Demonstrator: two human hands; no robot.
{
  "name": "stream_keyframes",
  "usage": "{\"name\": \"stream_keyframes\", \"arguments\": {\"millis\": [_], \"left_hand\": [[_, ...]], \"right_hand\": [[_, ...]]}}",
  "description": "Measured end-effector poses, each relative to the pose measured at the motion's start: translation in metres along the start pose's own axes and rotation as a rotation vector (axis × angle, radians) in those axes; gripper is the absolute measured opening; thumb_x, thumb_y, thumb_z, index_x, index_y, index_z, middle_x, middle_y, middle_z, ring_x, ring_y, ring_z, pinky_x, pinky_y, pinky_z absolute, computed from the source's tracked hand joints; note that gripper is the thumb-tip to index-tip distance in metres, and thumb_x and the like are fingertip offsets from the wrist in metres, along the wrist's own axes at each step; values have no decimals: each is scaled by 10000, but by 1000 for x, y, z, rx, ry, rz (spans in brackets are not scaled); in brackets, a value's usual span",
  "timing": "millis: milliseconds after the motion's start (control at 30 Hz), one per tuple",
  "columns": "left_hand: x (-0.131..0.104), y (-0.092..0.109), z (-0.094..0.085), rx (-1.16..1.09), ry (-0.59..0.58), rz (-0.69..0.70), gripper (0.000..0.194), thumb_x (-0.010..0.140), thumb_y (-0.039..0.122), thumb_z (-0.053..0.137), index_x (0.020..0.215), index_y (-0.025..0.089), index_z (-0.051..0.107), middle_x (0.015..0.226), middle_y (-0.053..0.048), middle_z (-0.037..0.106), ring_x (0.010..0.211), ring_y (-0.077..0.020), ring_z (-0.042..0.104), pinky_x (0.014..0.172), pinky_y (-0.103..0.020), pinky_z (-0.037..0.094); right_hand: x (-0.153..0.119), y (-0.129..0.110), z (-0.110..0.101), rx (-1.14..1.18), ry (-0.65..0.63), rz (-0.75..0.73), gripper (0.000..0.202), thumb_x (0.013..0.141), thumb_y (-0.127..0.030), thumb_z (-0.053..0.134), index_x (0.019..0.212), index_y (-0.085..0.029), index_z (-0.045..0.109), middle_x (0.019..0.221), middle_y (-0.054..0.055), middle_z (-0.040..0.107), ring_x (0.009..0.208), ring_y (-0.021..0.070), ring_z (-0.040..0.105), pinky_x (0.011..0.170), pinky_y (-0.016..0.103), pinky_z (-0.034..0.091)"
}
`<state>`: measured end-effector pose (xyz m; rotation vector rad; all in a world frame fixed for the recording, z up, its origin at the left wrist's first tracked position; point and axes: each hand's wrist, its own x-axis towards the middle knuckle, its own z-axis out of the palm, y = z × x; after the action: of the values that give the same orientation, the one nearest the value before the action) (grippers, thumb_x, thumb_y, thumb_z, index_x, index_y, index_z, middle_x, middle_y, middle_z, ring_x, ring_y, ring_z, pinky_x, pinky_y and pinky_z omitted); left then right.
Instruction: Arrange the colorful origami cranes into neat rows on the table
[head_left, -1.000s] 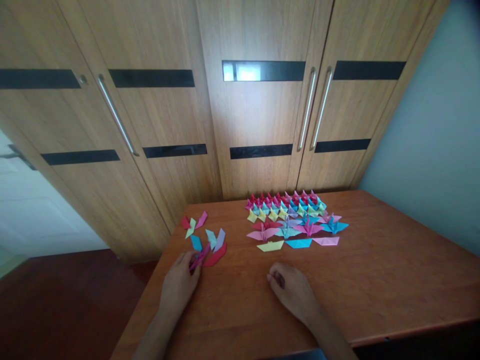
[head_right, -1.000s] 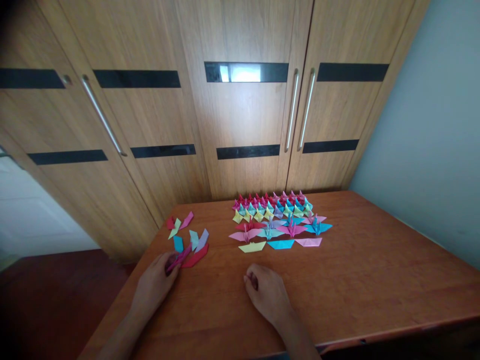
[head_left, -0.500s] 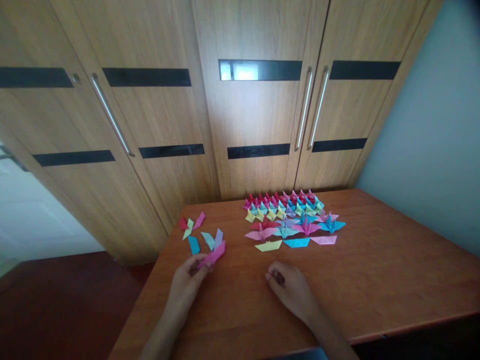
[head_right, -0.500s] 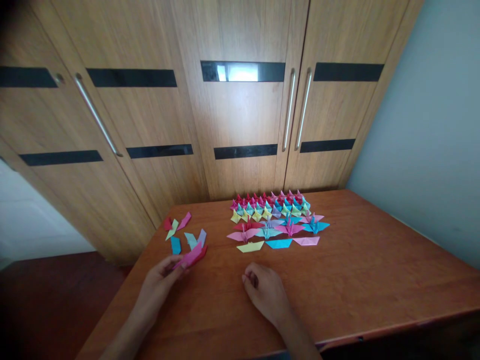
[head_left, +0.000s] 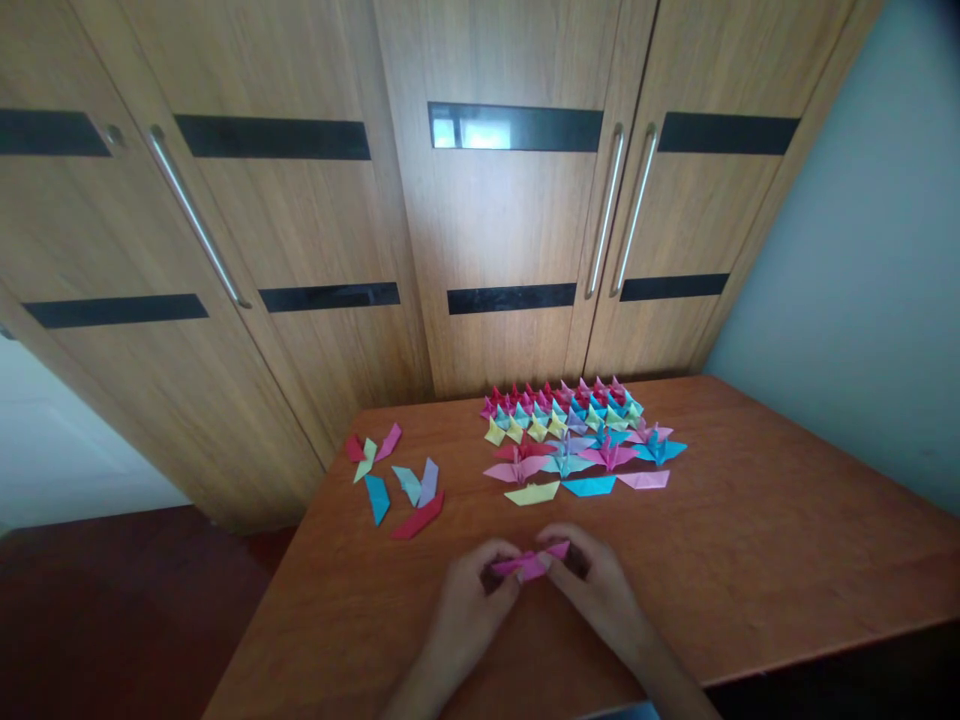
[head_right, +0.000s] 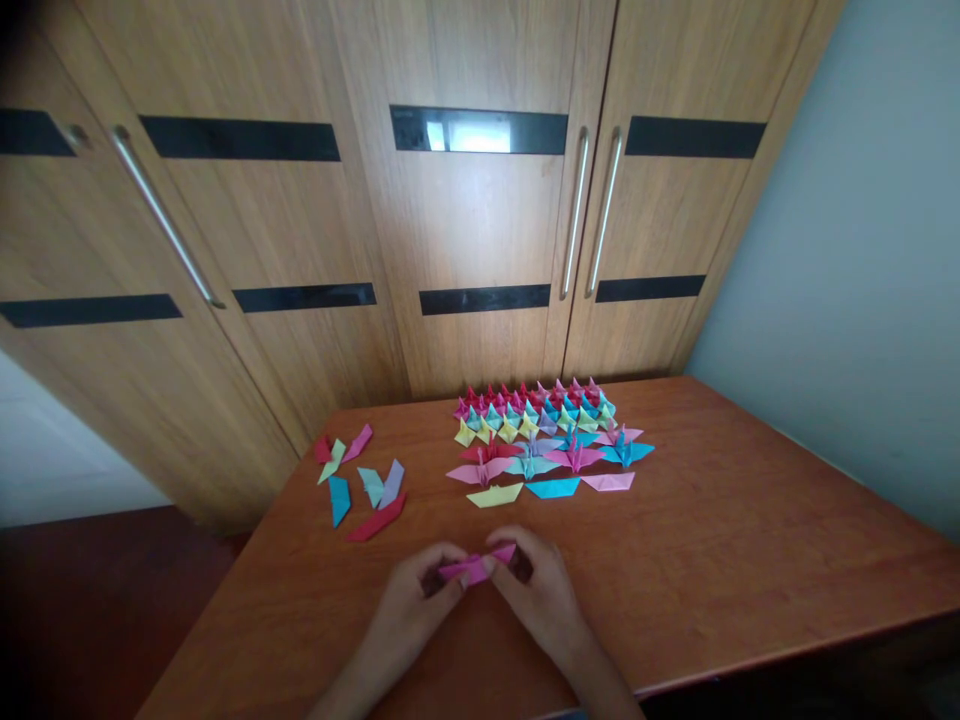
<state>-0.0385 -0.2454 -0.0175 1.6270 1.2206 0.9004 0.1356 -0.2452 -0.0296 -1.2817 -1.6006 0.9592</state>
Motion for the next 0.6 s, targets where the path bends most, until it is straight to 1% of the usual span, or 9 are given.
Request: {"name": "stream_keyframes", "arguments": {"millis": [67,167,267,333,400,467,533,600], "left_hand": [[-3,-1,4,42,-11,-16,131,785,267,557,767,176,649,733,-12,652,703,-160,579,631,-215,409],[-6,-2,4,55,-11,-24,171,807,302,545,752,177,649,724,-12,655,698,-158,581,634,-215,406],[-6,-2,2,50,-1,-33,190,803,333,560,754,177,656,727,-17,661,706,-162,585,648,-220,410],[-6,-2,2,38,4,-42,196,793,347,575,754,174,658,723,-20,660,696,-163,583,638,-222,410],[-5,-3,3,16,-13,-47,212,803,361,562,773,174,657,717,-21,660,681,-160,580,624,-222,408],[-6,-4,3,2,-32,-56,240,822,378,534,774,174,650,697,-21,659,661,-157,578,609,-221,404],[-6,-5,4,3,-38,-64,253,832,386,518,763,175,638,690,-22,662,655,-157,578,606,-220,400],[-7,-5,4,21,-39,-63,245,829,378,521,741,176,629,689,-21,661,652,-154,577,601,-219,393]], "right_hand": [[0,0,0,2,-39,4,156,784,-325,577,808,-194,657,762,17,656,691,154,571,630,247,437],[0,0,0,49,-88,13,174,781,-331,583,727,-187,663,688,5,637,646,138,556,605,233,432],[-1,0,0,120,-99,27,196,763,-370,609,741,-184,667,700,6,640,647,133,555,606,227,436],[-1,2,-1,188,-68,44,223,740,-401,638,737,-180,661,699,8,636,645,132,551,602,227,438],[-1,6,-4,265,29,68,256,712,-431,665,712,-176,643,666,4,615,627,130,539,593,230,437],[0,14,-13,318,175,97,277,707,-449,669,706,-176,625,628,-6,583,592,121,513,561,225,423],[2,26,-31,328,326,119,283,726,-457,651,749,-176,623,623,-11,563,561,109,484,518,214,396],[5,39,-62,298,462,124,314,725,-482,639,786,-174,624,652,-1,575,566,110,488,511,213,396]]}}
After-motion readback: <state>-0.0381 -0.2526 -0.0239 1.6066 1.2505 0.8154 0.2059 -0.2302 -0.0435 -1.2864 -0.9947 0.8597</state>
